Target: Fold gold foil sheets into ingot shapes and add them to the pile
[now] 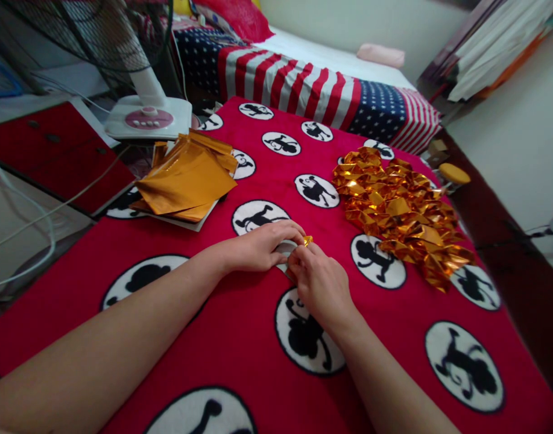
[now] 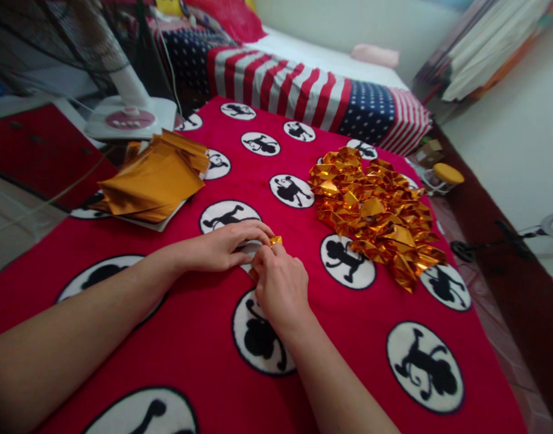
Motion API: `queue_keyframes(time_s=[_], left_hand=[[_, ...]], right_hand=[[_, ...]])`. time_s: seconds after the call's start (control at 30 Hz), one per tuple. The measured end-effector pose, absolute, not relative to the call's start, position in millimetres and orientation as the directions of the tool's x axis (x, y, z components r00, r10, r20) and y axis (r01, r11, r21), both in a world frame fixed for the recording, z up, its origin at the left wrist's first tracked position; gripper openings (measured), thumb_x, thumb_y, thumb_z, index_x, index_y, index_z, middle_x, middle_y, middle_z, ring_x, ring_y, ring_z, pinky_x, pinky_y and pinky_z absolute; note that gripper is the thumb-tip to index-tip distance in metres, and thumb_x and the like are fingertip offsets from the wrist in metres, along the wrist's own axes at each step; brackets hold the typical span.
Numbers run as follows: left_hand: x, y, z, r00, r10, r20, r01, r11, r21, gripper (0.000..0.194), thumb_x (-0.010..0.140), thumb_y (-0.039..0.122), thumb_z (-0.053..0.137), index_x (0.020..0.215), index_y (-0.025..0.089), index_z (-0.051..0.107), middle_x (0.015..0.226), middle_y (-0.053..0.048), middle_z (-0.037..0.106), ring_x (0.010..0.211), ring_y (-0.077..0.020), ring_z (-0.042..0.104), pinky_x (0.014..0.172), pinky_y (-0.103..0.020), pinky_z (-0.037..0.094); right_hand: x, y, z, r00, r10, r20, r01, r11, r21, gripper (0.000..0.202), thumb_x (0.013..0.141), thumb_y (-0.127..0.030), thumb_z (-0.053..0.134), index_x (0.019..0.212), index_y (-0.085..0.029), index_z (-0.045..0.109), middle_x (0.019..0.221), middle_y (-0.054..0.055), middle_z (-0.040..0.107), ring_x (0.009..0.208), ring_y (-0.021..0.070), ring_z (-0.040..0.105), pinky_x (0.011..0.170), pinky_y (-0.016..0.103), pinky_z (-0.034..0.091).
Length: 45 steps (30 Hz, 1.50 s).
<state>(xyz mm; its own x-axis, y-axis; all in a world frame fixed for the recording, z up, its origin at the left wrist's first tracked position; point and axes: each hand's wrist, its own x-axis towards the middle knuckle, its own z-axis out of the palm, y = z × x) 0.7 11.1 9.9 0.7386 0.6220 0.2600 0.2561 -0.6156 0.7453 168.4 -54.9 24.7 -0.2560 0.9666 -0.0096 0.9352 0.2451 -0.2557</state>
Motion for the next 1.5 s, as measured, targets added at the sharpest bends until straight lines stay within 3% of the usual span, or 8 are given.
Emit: queue_keyframes(time_s=[0.33, 0.6, 1.0, 1.17, 1.3, 1.5], left_hand=[[0.0, 10.7, 12.5, 0.743, 0.613, 0.271, 0.228, -0.612, 0.757, 0.036, 0.075, 0.004, 0.059, 0.109, 0.016, 0.062, 0.12, -0.012, 0.061, 0.113, -0.0212, 0.057, 0.101, -0.036, 0.044], [0.2, 9.2, 11.7, 0.743, 0.613, 0.27, 0.222, -0.606, 0.764, 0.036, 0.072, 0.011, 0.071, 0.107, 0.016, 0.062, 0.122, -0.013, 0.059, 0.115, -0.023, 0.055, 0.103, -0.039, 0.043], [1.7, 6.6, 10.9, 0.727, 0.641, 0.245, 0.252, -0.582, 0.773, 0.032, 0.069, 0.004, 0.069, 0.097, 0.018, 0.065, 0.122, -0.01, 0.057, 0.115, -0.0231, 0.055, 0.103, -0.04, 0.043], [0.2, 6.8, 11.3, 0.754, 0.616, 0.226, 0.248, -0.587, 0.771, 0.019, 0.071, 0.003, 0.069, 0.082, 0.018, 0.071, 0.121, -0.009, 0.056, 0.117, -0.0222, 0.054, 0.104, -0.038, 0.043], [0.1, 6.4, 10.4, 0.762, 0.608, 0.222, 0.239, -0.583, 0.777, 0.017, 0.072, 0.004, 0.069, 0.078, 0.019, 0.074, 0.121, -0.008, 0.056, 0.116, -0.0217, 0.055, 0.103, -0.036, 0.045], [1.2, 6.0, 9.2, 0.757, 0.616, 0.219, 0.246, -0.578, 0.778, 0.017, 0.072, 0.004, 0.069, 0.076, 0.019, 0.074, 0.12, -0.008, 0.056, 0.116, -0.022, 0.055, 0.102, -0.037, 0.045]], right_hand=[[166.1, -59.7, 18.7, -0.221, 0.973, 0.062, 0.938, 0.23, -0.26, 0.008, 0.09, -0.021, 0.05, 0.093, -0.022, 0.058, 0.092, 0.004, 0.063, 0.067, 0.0163, 0.055, 0.057, 0.029, 0.023], [166.5, -61.3, 12.3, -0.174, 0.978, 0.118, 0.926, 0.203, -0.318, 0.001, 0.087, -0.021, 0.054, 0.088, -0.021, 0.054, 0.087, 0.003, 0.064, 0.07, 0.0175, 0.056, 0.061, 0.029, 0.027], [186.7, -60.7, 13.4, -0.271, 0.955, 0.119, 0.722, 0.284, -0.632, 0.018, 0.089, -0.013, 0.047, 0.084, -0.02, 0.062, 0.091, 0.005, 0.061, 0.078, 0.0166, 0.058, 0.07, 0.026, 0.042], [204.4, -63.6, 19.0, -0.397, 0.917, 0.048, 0.558, 0.283, -0.78, 0.025, 0.076, -0.002, 0.052, 0.092, -0.02, 0.058, 0.087, 0.001, 0.057, 0.076, 0.0144, 0.057, 0.07, 0.024, 0.045], [207.5, -63.8, 19.3, -0.425, 0.9, 0.097, 0.508, 0.326, -0.797, 0.024, 0.075, 0.0, 0.053, 0.087, -0.02, 0.06, 0.1, 0.004, 0.058, 0.095, 0.0169, 0.057, 0.083, 0.028, 0.046], [204.7, -66.0, 10.4, -0.367, 0.916, 0.163, 0.492, 0.34, -0.801, 0.018, 0.08, -0.004, 0.059, 0.088, -0.02, 0.064, 0.099, 0.004, 0.056, 0.089, 0.0157, 0.058, 0.077, 0.027, 0.048]])
